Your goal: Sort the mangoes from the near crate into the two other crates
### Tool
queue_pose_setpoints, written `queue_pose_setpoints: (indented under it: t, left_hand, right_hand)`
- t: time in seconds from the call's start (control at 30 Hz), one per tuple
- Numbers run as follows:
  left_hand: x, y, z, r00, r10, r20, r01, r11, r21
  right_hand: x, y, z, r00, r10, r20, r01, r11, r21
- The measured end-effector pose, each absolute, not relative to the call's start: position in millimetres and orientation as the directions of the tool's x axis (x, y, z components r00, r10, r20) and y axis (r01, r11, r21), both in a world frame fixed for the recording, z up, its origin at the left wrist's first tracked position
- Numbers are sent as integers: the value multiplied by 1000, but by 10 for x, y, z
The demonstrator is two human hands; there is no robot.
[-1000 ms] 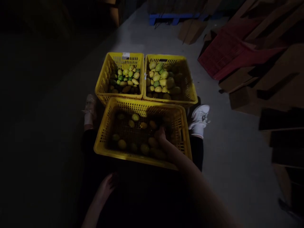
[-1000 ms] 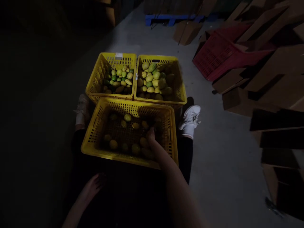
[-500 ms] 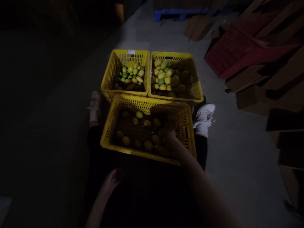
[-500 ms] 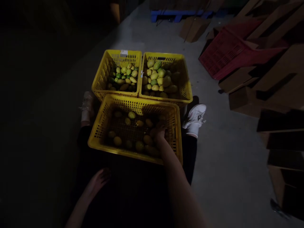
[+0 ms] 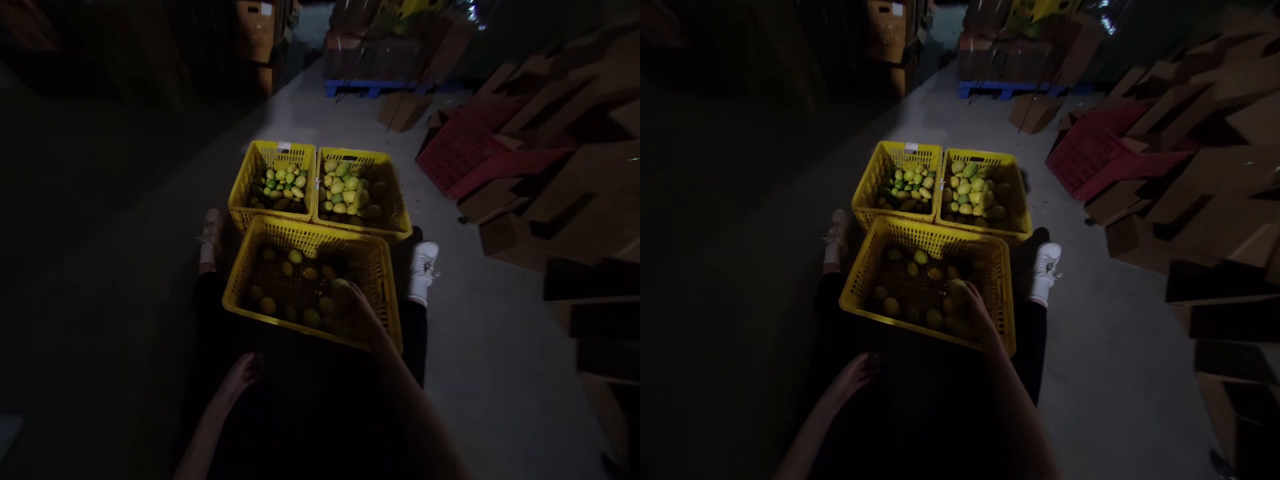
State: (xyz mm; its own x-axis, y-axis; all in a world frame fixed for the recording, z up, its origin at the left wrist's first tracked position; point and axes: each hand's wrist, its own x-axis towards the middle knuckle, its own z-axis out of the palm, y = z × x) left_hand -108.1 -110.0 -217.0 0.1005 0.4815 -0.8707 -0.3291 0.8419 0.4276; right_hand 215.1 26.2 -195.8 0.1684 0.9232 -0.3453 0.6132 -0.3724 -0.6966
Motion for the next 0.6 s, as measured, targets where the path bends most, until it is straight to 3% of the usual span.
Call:
queue_pose_setpoints:
  t: [0.1,0.13,0.17,0.23,0.3,0.37,0.6]
  left_hand:
    - [-898,-1010,-1918,181,730,-659,-144,682,717]
    - [-817,-993,-1787,214,818,-534,-114,564,818]
    - [-736,-984,-1639,256,879,-404,-76,434,897]
    - [-593,-993,-1331,326,933,-153,6,160,987]
    - [-508,-1031,-1065,368,928,56,89,-95,991]
    - [-489,-1092,-890,363,918,161,172,-236,957]
    - [-608,-1368,-801,263,948,181,326,-263,908]
  right_hand:
    - [1930,-167,-1601,116,937,-329,180,-346,-921]
    - [1824,-321,-1483,88,928,-361,-215,-336,-917]
    - [1706,-472,-1369,10,913,-408,-542,-338,-769]
    - [1457,-750,-1170,-141,883,-447,-823,-356,-443]
    - [1232,-982,-1026,-223,859,-460,-868,-390,-307]
    - [1067,-1163,-940,-236,849,-473,-866,-405,-294]
    - [899,-1446,-828,-217,886,-409,-757,-417,-502]
